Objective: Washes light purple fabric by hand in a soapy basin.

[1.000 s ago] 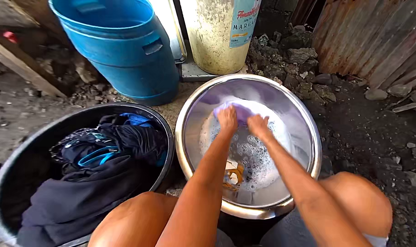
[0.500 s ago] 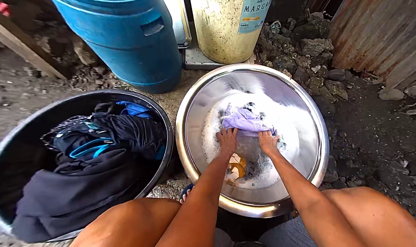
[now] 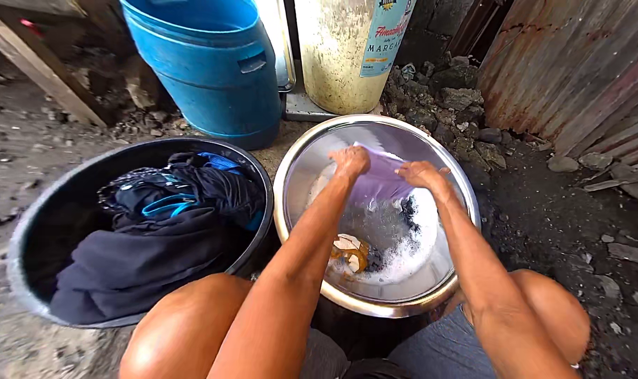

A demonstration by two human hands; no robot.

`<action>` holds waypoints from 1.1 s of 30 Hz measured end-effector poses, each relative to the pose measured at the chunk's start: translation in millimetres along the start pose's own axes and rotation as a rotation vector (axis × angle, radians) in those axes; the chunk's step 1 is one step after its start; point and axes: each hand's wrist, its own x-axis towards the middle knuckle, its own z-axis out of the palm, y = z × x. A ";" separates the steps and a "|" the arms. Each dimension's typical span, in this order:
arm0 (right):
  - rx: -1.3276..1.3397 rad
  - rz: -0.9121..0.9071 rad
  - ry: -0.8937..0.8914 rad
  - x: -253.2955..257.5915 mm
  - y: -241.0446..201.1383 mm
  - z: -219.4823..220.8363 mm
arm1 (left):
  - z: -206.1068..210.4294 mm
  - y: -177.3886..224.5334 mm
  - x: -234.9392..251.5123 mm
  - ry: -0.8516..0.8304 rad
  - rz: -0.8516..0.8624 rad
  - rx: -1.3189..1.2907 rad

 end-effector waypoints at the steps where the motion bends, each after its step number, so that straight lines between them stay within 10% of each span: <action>1: -0.048 -0.003 0.039 -5.3 -2.6 -20.3 | -24.0 8.4 -3.7 0.032 -0.008 0.043; 12: -0.389 -0.216 0.400 -75.0 -36.2 -100.3 | -126.1 33.2 -46.1 0.343 0.173 0.055; 20: -0.085 -0.359 0.508 -83.1 -12.0 -97.0 | -113.6 31.8 -15.4 0.414 0.536 0.092; 27: 0.074 -0.481 0.188 -84.6 -14.2 -94.1 | -127.6 72.5 -43.4 0.194 0.698 0.191; 33: 0.898 -0.374 0.183 -54.2 -36.9 7.8 | -65.0 96.1 -38.8 0.050 0.701 0.127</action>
